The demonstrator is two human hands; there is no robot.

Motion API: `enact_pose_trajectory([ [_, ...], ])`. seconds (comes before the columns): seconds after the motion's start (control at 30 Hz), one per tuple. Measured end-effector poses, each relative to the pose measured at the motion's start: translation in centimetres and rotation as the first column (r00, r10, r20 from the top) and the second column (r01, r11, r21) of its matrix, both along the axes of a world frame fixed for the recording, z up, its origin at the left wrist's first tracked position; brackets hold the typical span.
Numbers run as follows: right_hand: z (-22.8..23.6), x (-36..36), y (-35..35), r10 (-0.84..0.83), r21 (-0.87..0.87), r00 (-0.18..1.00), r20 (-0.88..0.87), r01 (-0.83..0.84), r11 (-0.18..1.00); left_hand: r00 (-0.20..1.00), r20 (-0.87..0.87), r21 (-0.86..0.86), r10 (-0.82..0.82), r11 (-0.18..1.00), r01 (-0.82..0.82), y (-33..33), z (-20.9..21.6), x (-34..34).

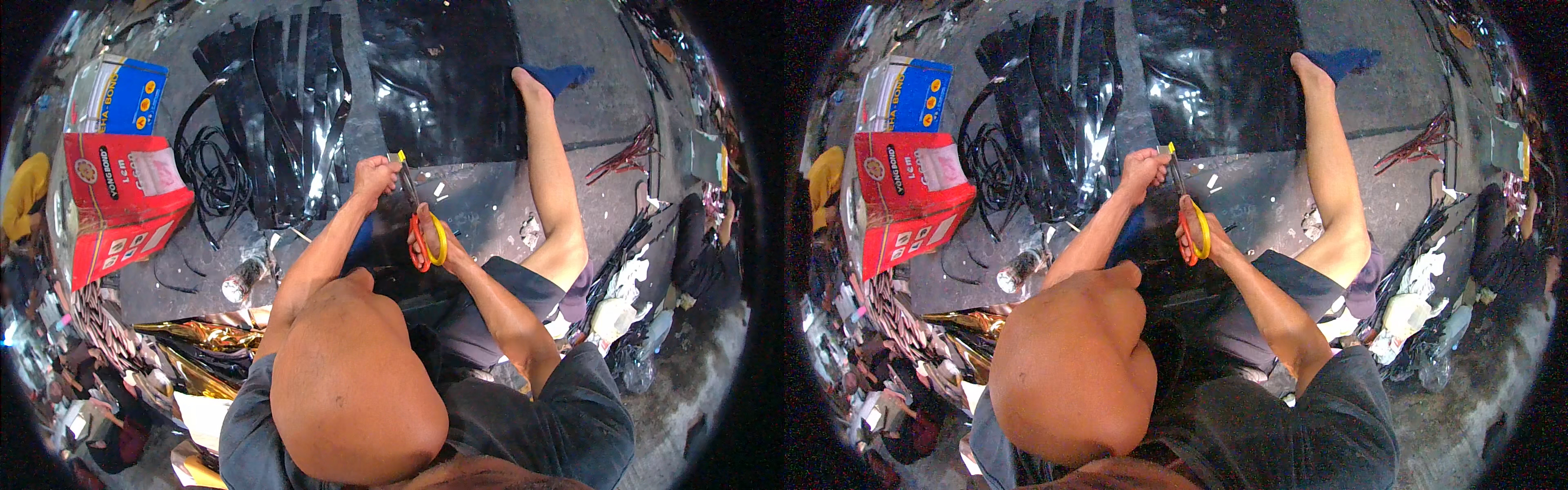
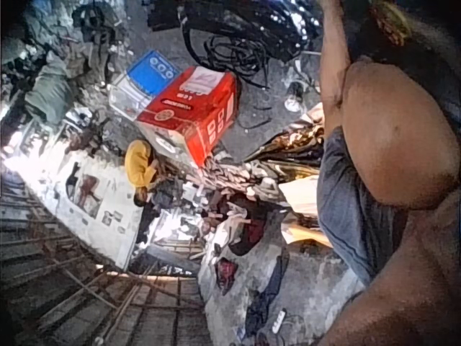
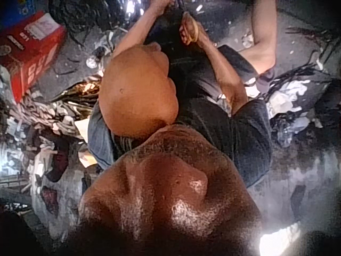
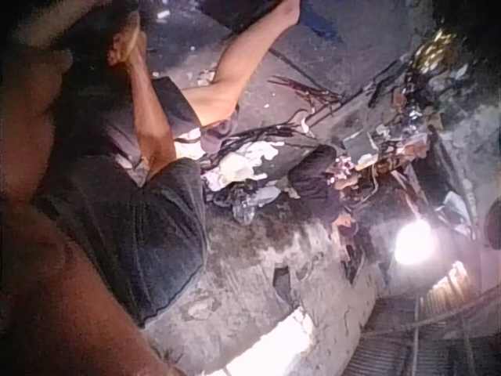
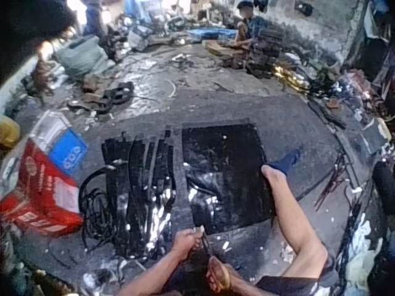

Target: The person uses scissors to cut a black flexible sheet into narrow strips on a cluttered work surface. The person repeatedly cuts and removes strips from the sheet, leaving a pile of cut pieces nearby.

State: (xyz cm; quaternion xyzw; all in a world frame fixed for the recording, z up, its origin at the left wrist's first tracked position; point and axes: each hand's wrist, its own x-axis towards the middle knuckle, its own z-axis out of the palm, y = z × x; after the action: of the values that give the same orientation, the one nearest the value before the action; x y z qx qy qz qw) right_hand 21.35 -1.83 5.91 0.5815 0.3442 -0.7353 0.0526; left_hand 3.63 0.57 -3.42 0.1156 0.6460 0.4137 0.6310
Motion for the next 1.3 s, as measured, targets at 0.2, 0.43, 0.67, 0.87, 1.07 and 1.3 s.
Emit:
enact_pose_trajectory([
  [0.2, -0.2, 0.0, 0.5, 0.052, 0.003, 0.999, 0.013, -0.053, 0.999, 1.0, 0.008, -0.013, 0.007, 1.0, -0.007, -0.1, 0.6, 0.0],
  [0.43, -1.5, -0.8, 1.8, 0.11, 0.075, 0.994, 0.002, -0.11, 0.991, 0.987, -0.153, 0.092, 0.054, 0.995, -0.04, -0.1, 0.3, 0.2],
  [0.67, -1.9, -0.7, 1.5, 0.106, 0.093, 0.994, 0.016, -0.107, 0.99, 0.989, -0.128, 0.062, 0.073, 0.996, -0.066, -0.2, 0.2, 0.4],
  [0.87, -0.7, -1.5, 1.4, 0.042, 0.14, 0.999, 0.02, -0.045, 0.989, 0.993, -0.079, 0.02, 0.083, 0.996, -0.081, 0.3, 1.3, 0.4],
  [1.07, 0.5, -1.6, 1.6, 0.001, 0.17, 1.0, -0.02, 0.003, 0.985, 0.999, -0.025, 0.005, 0.033, 0.999, -0.033, 1.7, 1.2, 0.4],
  [1.3, -2.1, -2.5, 3.2, -0.009, 0.109, 1.0, -0.001, 0.009, 0.994, 0.998, 0.018, 0.009, 0.056, 0.998, -0.057, 1.7, 1.7, 0.5],
])
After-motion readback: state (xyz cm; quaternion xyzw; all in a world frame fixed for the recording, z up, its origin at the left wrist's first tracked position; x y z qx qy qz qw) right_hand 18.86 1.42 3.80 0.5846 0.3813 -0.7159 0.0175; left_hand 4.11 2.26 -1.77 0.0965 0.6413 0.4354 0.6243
